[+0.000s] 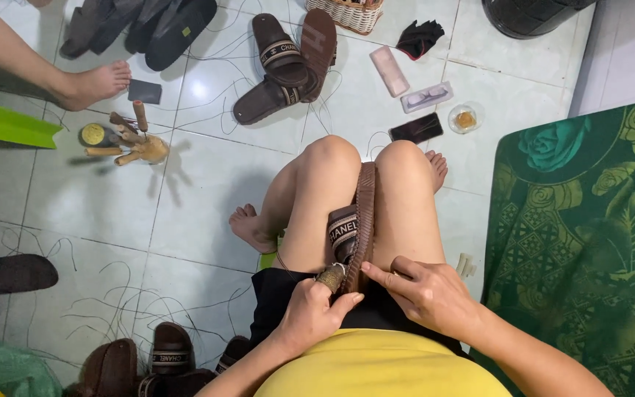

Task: Hand-sewing the strap of a sandal using a specialized tool and thread while sitting on the floor.

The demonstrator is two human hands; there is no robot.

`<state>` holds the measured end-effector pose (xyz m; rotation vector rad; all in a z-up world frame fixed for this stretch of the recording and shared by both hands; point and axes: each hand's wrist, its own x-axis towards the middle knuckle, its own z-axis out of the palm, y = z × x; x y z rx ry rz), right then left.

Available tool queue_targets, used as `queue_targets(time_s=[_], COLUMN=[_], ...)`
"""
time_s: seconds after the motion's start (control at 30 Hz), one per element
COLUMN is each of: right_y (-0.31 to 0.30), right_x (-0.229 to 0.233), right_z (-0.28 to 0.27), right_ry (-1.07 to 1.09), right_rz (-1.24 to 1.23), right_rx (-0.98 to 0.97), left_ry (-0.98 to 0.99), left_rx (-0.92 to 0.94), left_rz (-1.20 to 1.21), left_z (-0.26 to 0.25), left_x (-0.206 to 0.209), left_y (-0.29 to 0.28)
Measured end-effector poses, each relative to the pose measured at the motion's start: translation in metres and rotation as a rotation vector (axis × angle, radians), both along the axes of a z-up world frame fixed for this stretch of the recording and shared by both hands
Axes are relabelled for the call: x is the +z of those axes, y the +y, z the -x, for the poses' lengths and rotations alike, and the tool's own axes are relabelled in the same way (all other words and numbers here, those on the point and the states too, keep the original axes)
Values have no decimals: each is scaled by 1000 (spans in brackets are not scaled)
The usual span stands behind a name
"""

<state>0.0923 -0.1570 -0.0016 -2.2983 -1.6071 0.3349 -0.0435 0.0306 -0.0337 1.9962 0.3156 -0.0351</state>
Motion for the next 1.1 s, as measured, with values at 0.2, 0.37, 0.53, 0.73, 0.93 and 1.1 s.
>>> queue_targets(time_s=[0.2, 0.37, 0.53, 0.73, 0.93, 1.1], right_y=[15, 21, 27, 34, 42, 37], right_x=[3, 3, 6, 10, 8, 10], right_z=[-1, 1, 5, 10, 14, 15], right_ry=[77, 107, 123, 119, 133, 144], right_rz=[-209, -220, -248, -266, -390, -443], right_rx=[19, 0, -24, -68, -94, -72], left_ry=[62, 48, -37, -86, -104, -112], left_rx=[4, 15, 17, 28, 3, -90], left_rz=[67, 87, 71, 13, -72, -23], left_z=[-1, 2, 1, 1, 1, 2], left_x=[4, -6, -8, -12, -18, 16], left_y=[7, 5, 3, -1, -3, 24])
